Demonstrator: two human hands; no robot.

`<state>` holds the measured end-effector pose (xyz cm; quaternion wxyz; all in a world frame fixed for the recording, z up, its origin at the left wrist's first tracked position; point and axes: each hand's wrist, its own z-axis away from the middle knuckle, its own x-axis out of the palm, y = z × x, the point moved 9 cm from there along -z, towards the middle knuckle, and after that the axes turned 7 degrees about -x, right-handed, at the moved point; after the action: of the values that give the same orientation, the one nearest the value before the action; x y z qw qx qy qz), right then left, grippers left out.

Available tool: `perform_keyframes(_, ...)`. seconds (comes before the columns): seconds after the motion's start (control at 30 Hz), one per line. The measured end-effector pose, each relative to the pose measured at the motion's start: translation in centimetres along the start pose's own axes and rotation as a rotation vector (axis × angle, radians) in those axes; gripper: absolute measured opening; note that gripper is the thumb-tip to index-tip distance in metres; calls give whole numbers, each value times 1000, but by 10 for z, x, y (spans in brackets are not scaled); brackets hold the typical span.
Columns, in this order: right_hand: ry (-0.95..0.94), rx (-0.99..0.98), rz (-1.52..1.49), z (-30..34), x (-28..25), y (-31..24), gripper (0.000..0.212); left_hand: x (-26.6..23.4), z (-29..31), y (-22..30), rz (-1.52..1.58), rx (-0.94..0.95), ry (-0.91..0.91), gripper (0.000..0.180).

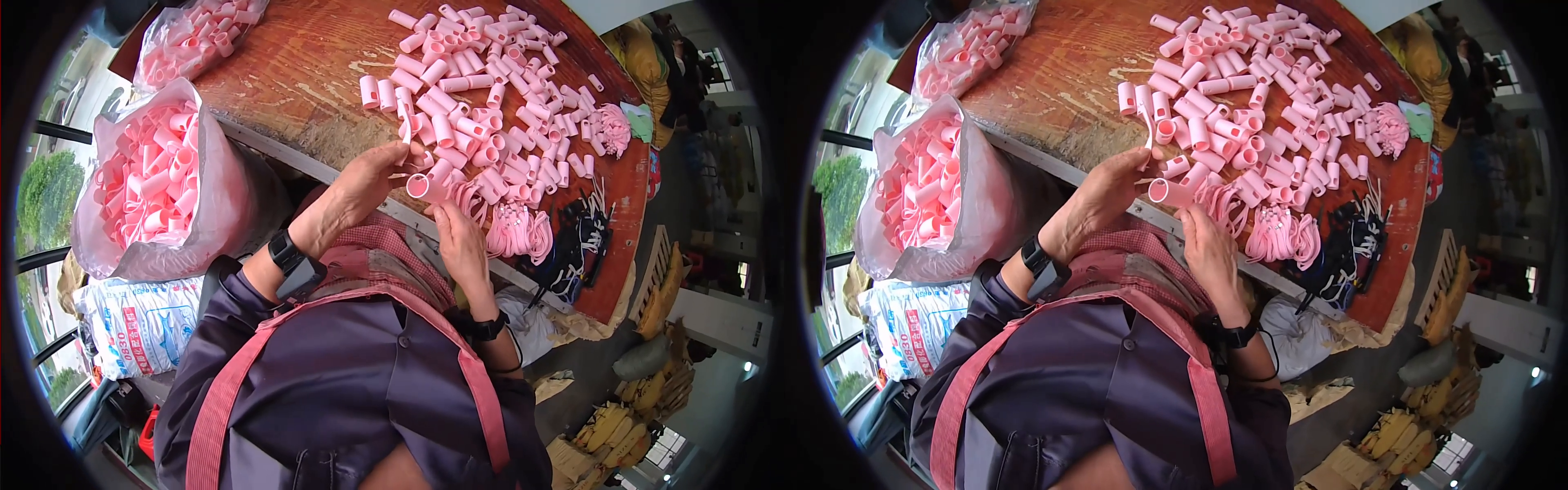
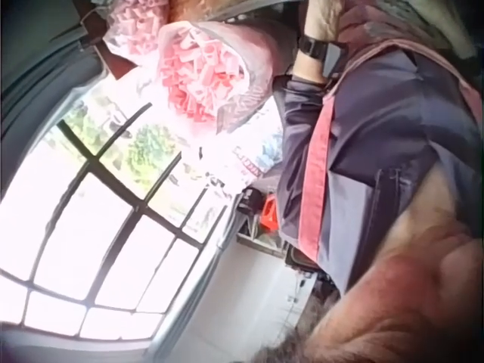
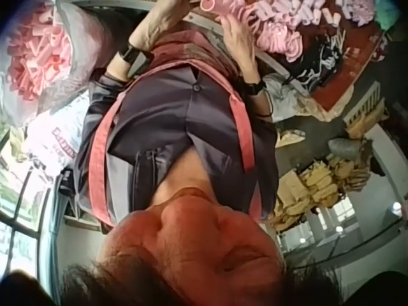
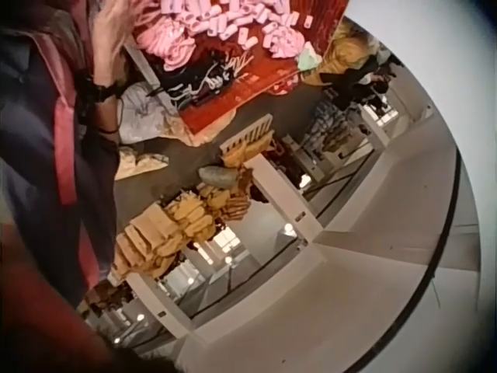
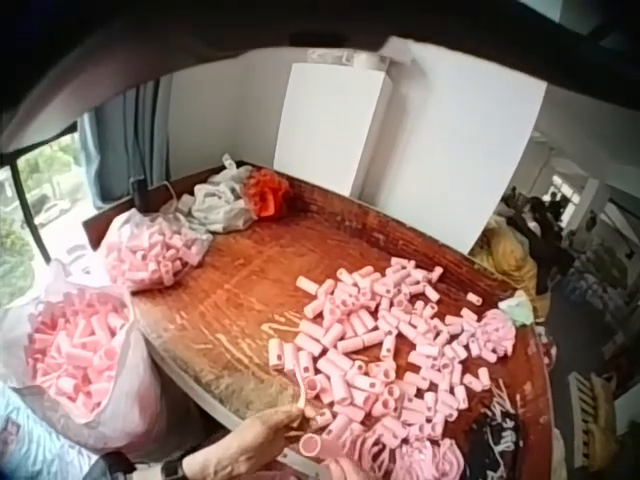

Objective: The person threads pink cords through pink plastic tubes by hand and places the finished assemblies into a large white bag. This process is repeated multiple times with the remaining tubes and cords on the table.

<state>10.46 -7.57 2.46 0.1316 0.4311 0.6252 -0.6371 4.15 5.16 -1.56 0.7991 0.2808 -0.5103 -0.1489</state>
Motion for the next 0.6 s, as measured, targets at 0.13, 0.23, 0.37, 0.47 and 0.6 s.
perform_keyframes(0.13, -34, 62, 76, -4, 6, -4, 25, 6, 3, -4, -129, 6, -3, 26)
perform_keyframes(0.23, -69, -30, 132, -6, 13, -12, 28, 12, 1, -6, -184, -13, -23, 25)
perform_keyframes(0.37, -196, 42, -352, 2, 27, -13, 29, 6, 0, 3, -64, 23, 96, 22)
perform_keyframes(0.47, -403, 336, -841, 14, 50, -12, 29, 8, -2, -1, -13, 137, 202, 25)
perform_keyframes(0.6, -481, 535, -1208, 24, 66, -23, 29, 11, 5, 15, -186, 342, 213, 34)
